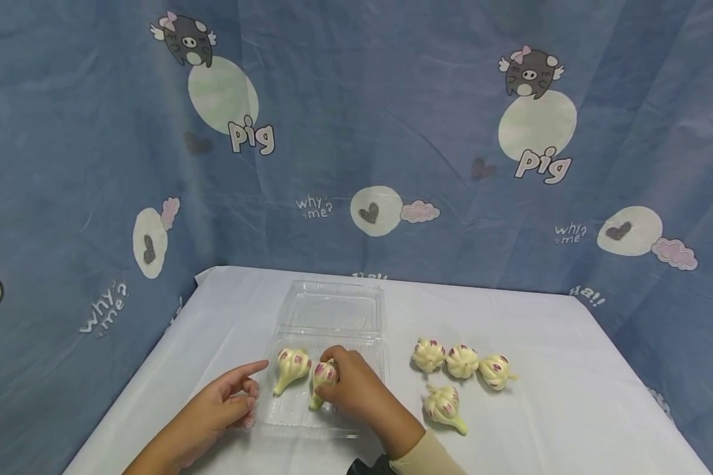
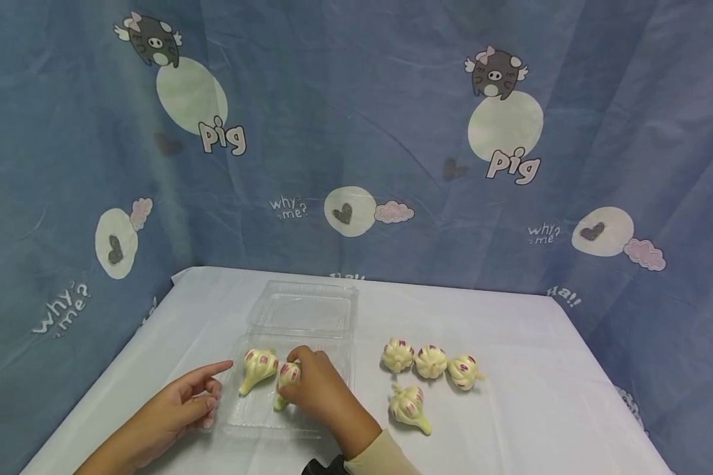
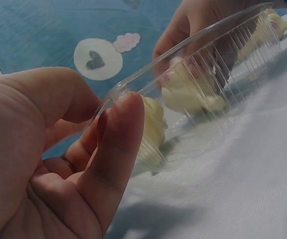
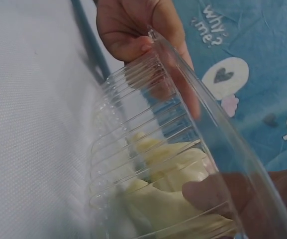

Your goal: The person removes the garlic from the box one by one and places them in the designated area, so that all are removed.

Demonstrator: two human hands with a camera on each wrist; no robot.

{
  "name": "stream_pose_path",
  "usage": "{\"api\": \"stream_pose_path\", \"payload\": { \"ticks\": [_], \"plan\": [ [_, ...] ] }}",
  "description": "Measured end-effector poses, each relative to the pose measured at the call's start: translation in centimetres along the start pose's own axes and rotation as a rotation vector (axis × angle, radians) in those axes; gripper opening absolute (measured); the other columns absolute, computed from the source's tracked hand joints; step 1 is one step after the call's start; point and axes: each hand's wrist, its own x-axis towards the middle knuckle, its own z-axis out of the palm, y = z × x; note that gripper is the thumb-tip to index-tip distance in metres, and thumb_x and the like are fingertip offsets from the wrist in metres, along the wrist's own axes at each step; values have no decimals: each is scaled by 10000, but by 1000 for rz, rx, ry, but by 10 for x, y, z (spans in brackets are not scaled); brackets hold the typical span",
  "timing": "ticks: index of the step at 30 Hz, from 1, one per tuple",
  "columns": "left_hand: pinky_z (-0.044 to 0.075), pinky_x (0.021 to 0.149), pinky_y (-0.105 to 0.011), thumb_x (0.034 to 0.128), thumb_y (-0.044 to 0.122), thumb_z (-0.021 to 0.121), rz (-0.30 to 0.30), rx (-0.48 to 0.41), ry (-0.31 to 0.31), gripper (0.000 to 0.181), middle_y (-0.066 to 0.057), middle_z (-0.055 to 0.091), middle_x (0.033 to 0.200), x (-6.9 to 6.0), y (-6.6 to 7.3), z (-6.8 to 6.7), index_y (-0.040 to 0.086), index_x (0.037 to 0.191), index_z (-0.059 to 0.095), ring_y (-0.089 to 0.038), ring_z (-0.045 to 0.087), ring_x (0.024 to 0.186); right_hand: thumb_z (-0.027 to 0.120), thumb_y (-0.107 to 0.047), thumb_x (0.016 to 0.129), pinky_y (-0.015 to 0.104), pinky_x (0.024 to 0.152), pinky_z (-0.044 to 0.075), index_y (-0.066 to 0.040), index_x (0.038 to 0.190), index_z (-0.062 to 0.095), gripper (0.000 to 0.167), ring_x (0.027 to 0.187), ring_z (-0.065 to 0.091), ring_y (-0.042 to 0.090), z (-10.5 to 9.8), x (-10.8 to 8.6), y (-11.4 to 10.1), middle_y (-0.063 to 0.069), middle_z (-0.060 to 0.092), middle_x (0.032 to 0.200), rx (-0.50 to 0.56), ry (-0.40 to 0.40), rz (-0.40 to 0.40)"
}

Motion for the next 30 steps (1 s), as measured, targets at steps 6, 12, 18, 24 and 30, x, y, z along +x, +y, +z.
{"api": "stream_pose_path", "payload": {
  "ticks": [6, 12, 18, 24, 30],
  "plan": [
    [599, 749, -306, 1033, 76, 614, 1, -2, -11, 729, -80, 487, 1112, 1, 0, 2, -14, 1641, 222, -120, 576, 819, 827, -116, 825, 353, 807, 496, -139, 1172, 654, 388, 927, 548, 153, 0, 1, 4, 33, 612, 1055, -30, 8, -18],
    [598, 745, -310, 1035, 71, 605, 9, 7, -10, 725, -78, 490, 1104, 0, 2, 1, -23, 1638, 215, -125, 579, 800, 823, -120, 832, 360, 840, 509, -117, 1191, 670, 390, 943, 567, 143, 0, 2, 2, 24, 641, 1063, -34, 20, -31],
    [597, 741, -307, 1038, 71, 600, 11, 5, -19, 725, -74, 486, 1105, -1, 2, -1, -21, 1641, 209, -118, 570, 791, 818, -158, 855, 437, 948, 532, -109, 1234, 686, 404, 1073, 628, 197, 0, -1, -3, 56, 684, 1175, -49, 22, -11],
    [593, 730, -305, 1034, 65, 598, 5, 3, -14, 721, -79, 481, 1104, 0, 1, -1, -17, 1640, 217, -124, 567, 782, 828, -174, 854, 448, 978, 529, -103, 1243, 684, 421, 1119, 632, 211, -2, -3, -6, 62, 685, 1202, -58, 36, -17],
    [593, 725, -304, 1028, 57, 593, -7, 5, -4, 721, -78, 487, 1099, 0, 3, 0, -18, 1639, 220, -123, 573, 776, 827, -161, 851, 401, 926, 529, -98, 1240, 687, 418, 1047, 611, 163, -5, -3, -6, 41, 682, 1169, -22, 47, -29]
  ]
}}
